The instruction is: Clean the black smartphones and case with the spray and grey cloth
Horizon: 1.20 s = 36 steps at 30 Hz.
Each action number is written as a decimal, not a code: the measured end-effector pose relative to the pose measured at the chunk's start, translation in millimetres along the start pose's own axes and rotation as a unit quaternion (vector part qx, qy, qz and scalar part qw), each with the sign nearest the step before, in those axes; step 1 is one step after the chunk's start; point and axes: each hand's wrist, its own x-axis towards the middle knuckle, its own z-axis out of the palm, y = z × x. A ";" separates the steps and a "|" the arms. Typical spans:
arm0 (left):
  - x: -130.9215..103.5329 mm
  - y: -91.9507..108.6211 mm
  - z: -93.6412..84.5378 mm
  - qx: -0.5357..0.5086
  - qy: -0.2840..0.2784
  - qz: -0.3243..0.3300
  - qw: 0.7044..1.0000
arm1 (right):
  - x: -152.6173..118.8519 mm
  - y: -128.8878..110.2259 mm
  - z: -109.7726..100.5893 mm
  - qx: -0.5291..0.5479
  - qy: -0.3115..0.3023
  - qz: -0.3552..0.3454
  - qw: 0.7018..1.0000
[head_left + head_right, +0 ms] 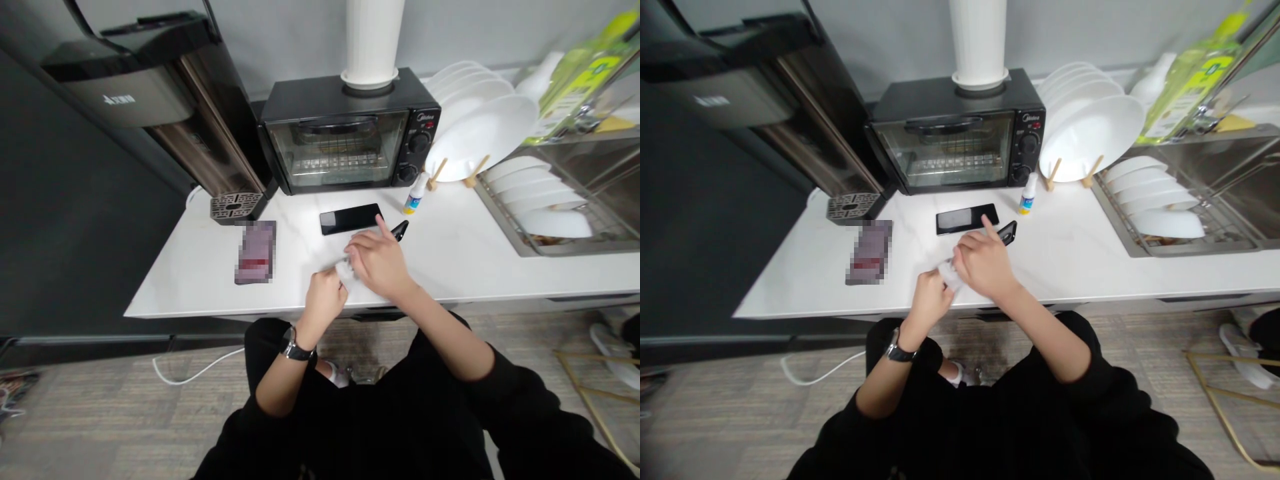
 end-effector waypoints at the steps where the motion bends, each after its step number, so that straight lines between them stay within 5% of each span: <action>1: 0.2 2.0 -0.4 -0.014 0.012 -0.004 1.000 | 1.6 19.1 -4.0 -0.011 0.012 0.026 1.000; 5: 1.2 8.4 0.4 -0.040 0.049 -0.005 0.998 | 7.3 67.0 -14.8 -0.042 0.052 0.123 0.990; 8: 0.0 5.1 3.0 -0.021 0.045 -0.004 0.999 | 5.8 34.0 -7.8 -0.023 0.053 0.099 0.993; 11: -2.4 -2.7 4.5 0.019 0.022 0.010 1.000 | 1.2 -19.6 4.0 -0.008 -0.001 -0.008 1.000; 13: -3.4 -5.4 3.8 0.026 0.013 0.021 0.999 | 0.4 -31.7 6.7 -0.011 -0.020 -0.042 0.999; 19: -1.1 5.5 -1.3 -0.038 0.046 0.000 0.998 | 7.7 47.2 -12.8 -0.050 0.002 0.080 0.996; 21: -0.6 7.8 -1.0 -0.046 0.059 0.002 0.997 | 7.4 54.9 -16.4 -0.053 0.025 0.108 0.992; 27: -2.9 -1.7 3.2 0.024 0.042 0.033 0.998 | -4.4 -20.3 3.2 -0.027 0.004 -0.021 0.999; 29: -3.1 -3.9 2.9 0.030 0.036 0.037 0.998 | -4.2 -27.9 6.8 -0.035 -0.005 -0.042 0.999; 36: -0.5 4.5 -1.8 -0.029 0.055 0.003 0.998 | 10.0 52.0 -5.6 -0.072 0.017 0.055 0.996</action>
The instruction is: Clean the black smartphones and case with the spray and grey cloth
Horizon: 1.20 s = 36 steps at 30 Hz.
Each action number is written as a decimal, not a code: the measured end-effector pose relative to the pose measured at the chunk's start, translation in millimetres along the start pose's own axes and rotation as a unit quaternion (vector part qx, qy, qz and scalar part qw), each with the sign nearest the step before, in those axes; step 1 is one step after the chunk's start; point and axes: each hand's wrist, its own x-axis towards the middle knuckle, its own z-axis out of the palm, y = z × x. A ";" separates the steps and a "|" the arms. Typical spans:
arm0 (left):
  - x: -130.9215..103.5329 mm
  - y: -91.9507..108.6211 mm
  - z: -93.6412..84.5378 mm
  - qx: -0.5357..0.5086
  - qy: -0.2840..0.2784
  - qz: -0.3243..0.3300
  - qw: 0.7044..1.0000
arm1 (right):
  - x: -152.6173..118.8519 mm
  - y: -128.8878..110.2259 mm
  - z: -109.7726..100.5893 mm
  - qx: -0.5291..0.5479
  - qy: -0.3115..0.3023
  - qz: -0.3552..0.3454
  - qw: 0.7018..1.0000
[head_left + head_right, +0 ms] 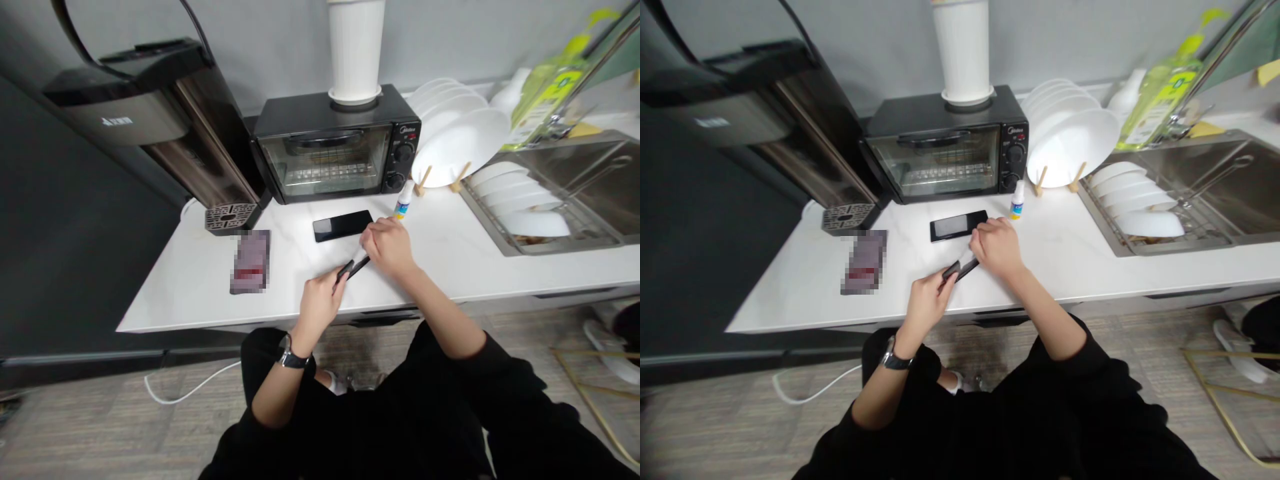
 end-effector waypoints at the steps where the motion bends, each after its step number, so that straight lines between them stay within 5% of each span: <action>1: 0.1 1.0 -0.1 -0.006 0.003 0.000 1.000 | 2.0 10.1 0.0 0.003 0.003 0.022 1.000; 10: 0.5 -0.9 0.0 -0.024 0.005 -0.003 1.000 | -4.0 26.1 9.7 0.046 0.068 0.116 0.990; 14: 5.0 -3.0 -0.3 -0.041 -0.008 -0.034 0.999 | -3.4 3.9 12.4 0.010 0.084 0.039 0.996; 21: 6.5 -9.1 -5.6 -0.045 -0.038 -0.045 0.997 | -8.0 -79.1 28.4 0.036 0.013 -0.161 0.986; 24: 3.6 -8.3 -6.1 -0.040 -0.033 -0.049 0.997 | -5.3 -58.8 22.8 0.026 0.006 -0.149 0.988; 28: 2.3 -3.6 -3.3 -0.054 -0.017 -0.047 0.997 | 1.5 0.8 8.2 0.001 0.038 -0.047 0.998; 30: 3.3 -2.1 -1.8 -0.062 -0.012 -0.044 0.997 | 1.2 11.2 4.8 -0.006 0.057 -0.007 0.998; 33: 4.9 -3.0 -0.6 -0.050 -0.014 -0.044 0.998 | -7.3 -13.2 8.7 0.000 0.067 -0.004 0.998; 36: 4.6 -6.6 -0.9 -0.031 -0.023 -0.039 0.998 | -19.3 -51.4 15.9 0.024 0.048 -0.077 0.996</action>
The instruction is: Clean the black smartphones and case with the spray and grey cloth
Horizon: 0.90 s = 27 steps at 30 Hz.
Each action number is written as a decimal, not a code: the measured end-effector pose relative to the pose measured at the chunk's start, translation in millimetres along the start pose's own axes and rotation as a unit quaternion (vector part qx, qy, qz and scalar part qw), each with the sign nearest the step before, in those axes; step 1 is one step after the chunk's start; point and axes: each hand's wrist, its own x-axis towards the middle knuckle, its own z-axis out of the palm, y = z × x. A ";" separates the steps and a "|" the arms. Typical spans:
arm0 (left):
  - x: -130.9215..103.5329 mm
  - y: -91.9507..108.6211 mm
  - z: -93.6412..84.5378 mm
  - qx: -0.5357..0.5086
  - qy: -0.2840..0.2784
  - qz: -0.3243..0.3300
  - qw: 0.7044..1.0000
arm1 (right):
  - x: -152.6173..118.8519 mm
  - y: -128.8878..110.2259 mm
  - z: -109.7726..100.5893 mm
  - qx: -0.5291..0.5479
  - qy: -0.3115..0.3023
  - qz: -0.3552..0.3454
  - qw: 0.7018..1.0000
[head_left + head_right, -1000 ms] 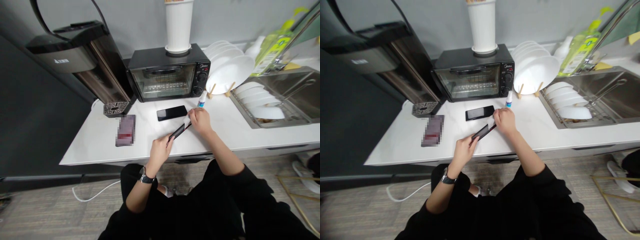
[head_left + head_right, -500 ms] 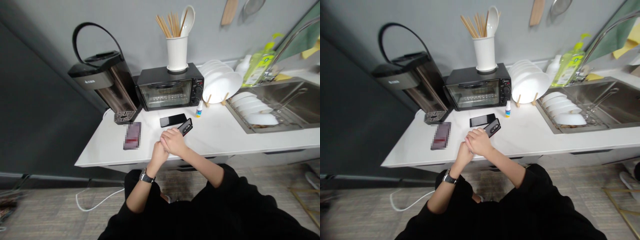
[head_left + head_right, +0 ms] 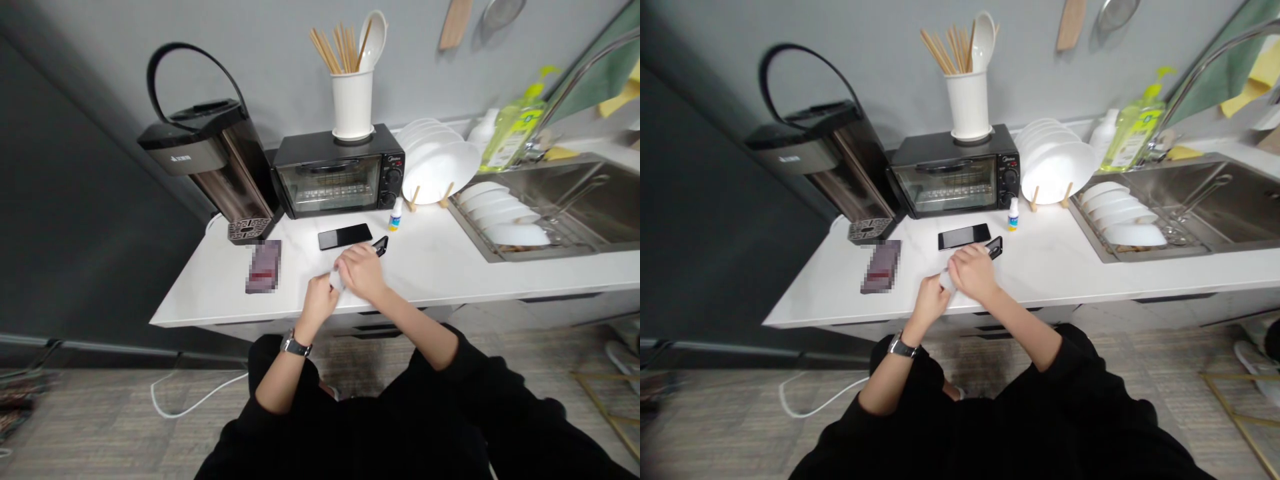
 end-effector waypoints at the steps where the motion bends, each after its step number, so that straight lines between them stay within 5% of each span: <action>1: -0.3 -0.9 -0.3 0.003 -0.003 0.002 1.000 | -1.5 -6.2 1.1 0.010 -0.010 -0.032 0.999; 4: -0.7 -0.3 -0.7 0.005 -0.009 0.006 1.000 | -0.9 8.8 -2.6 0.016 -0.028 -0.055 0.998; 9: 1.8 7.0 1.1 -0.006 0.011 -0.007 1.000 | 5.0 54.1 -14.1 -0.020 0.015 0.078 0.997; 13: 2.2 5.6 1.0 0.013 -0.001 0.002 1.000 | -3.6 20.1 -9.5 0.014 0.045 0.051 0.998; 17: 1.8 2.4 0.5 0.023 -0.014 0.003 1.000 | -10.7 8.5 -10.3 0.017 -0.008 -0.045 0.999; 22: 2.8 5.0 2.3 0.005 0.002 -0.003 1.000 | -5.1 28.2 -16.3 -0.050 0.064 0.137 0.987; 27: 1.0 5.5 1.2 0.023 -0.015 0.009 1.000 | -4.8 15.5 -11.6 0.020 -0.031 -0.046 0.998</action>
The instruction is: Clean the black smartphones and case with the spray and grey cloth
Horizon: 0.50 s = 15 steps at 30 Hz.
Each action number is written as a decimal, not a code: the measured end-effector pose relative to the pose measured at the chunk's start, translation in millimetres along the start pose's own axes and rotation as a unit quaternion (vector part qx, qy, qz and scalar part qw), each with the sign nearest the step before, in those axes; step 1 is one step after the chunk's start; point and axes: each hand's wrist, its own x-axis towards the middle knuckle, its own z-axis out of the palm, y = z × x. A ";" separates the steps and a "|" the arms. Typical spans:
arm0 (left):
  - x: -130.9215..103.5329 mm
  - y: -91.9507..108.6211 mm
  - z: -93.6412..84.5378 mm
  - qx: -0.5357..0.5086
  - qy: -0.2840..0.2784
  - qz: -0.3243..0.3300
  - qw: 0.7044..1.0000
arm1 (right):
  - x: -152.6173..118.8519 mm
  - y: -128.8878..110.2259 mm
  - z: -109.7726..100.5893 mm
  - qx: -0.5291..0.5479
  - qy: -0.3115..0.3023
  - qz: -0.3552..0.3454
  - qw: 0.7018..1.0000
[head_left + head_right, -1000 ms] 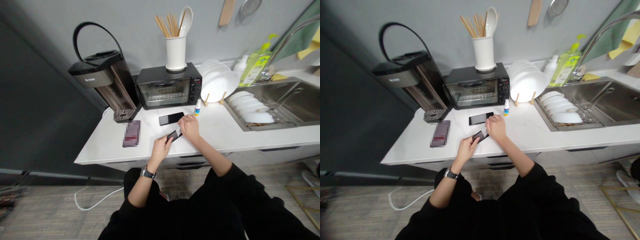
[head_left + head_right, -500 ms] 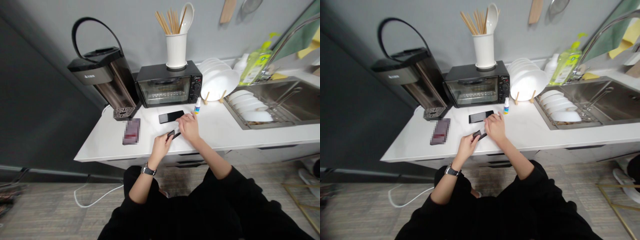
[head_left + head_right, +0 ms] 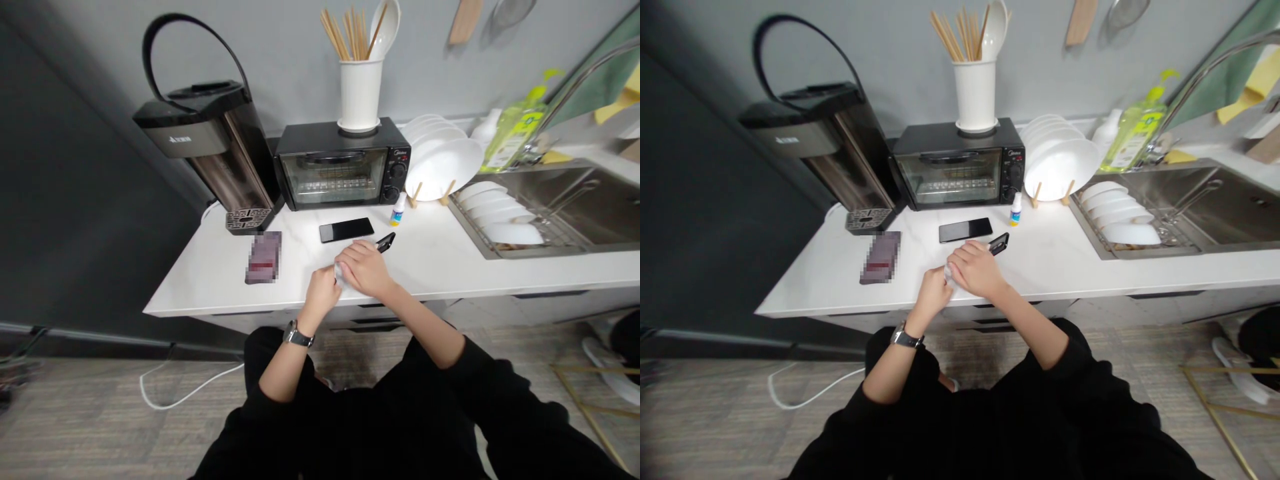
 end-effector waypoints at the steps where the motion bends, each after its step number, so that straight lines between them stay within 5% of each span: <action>1: -0.4 0.4 -0.3 -0.002 -0.001 0.003 1.000 | -0.2 1.5 -0.3 -0.006 -0.009 0.001 1.000; 5: -0.9 2.2 -0.2 -0.030 0.013 0.011 0.999 | -2.3 7.3 -5.6 -0.074 0.076 0.174 0.979; 11: -2.7 0.3 0.2 -0.017 0.001 0.025 1.000 | -14.3 2.8 -10.0 0.002 0.002 -0.006 1.000; 15: -3.1 2.8 -0.4 -0.068 0.013 0.037 0.997 | -19.3 23.2 -12.7 -0.066 0.095 0.227 0.967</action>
